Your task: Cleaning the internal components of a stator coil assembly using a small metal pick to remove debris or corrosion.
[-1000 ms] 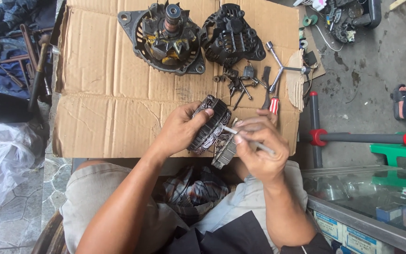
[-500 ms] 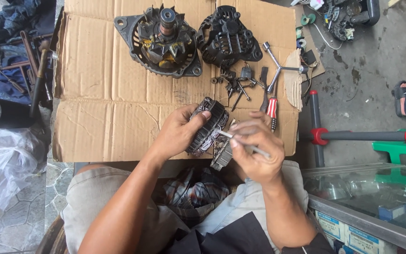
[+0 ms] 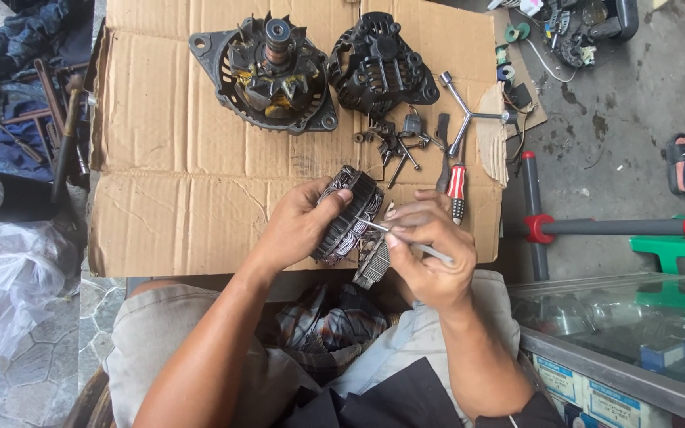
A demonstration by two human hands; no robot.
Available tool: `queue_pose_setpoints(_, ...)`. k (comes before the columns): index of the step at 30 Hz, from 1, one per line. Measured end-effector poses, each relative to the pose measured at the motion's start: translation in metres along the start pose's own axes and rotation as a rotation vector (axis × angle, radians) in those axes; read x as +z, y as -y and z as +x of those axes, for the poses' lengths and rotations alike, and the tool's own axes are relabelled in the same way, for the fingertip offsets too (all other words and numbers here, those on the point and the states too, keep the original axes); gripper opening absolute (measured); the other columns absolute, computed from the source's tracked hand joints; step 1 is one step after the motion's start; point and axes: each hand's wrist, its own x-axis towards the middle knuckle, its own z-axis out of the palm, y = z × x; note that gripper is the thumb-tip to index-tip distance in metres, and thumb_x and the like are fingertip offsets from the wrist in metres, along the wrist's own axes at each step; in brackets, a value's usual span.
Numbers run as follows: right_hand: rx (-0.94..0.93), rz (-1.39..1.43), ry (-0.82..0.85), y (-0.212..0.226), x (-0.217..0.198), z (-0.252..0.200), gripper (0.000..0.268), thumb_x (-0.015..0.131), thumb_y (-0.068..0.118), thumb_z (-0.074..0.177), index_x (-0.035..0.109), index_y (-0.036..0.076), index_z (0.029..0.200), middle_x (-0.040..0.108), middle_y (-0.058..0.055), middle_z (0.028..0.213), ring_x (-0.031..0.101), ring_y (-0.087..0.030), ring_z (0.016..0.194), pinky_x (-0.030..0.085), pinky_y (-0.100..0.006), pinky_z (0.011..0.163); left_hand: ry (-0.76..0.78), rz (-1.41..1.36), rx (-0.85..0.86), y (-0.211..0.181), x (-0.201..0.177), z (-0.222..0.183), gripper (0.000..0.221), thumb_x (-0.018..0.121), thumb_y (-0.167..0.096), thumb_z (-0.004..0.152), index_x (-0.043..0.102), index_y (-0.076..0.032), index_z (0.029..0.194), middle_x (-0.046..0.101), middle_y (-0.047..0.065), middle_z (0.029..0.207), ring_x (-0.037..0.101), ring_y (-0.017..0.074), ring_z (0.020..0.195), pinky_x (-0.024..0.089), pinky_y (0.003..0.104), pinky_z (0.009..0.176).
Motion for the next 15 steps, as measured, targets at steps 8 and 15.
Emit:
queue_pose_setpoints(8,0.049,0.015,-0.011,0.006,0.000,0.012,0.010,0.076,0.001,0.087,0.068,0.002,0.081,0.077,-0.015,0.082,0.076,-0.033,0.084,0.046,-0.054,0.100,-0.009,0.023,-0.004,-0.006,-0.001,-0.001,0.031,0.062,-0.031,0.097,0.065,-0.006,0.079,0.052,0.004,0.059,0.052,0.0165,0.062,0.046,0.030,0.060)
queue_pose_setpoints(15,0.073,0.028,-0.027,0.007,0.000,0.014,0.011,0.078,0.000,0.087,0.068,-0.001,0.082,0.077,-0.017,0.082,0.077,-0.034,0.085,0.048,-0.052,0.100,-0.032,0.047,-0.022,-0.018,0.000,-0.006,0.032,0.066,-0.032,0.095,0.065,-0.005,0.078,0.054,0.005,0.057,0.053,0.0168,0.061,0.047,0.030,0.060)
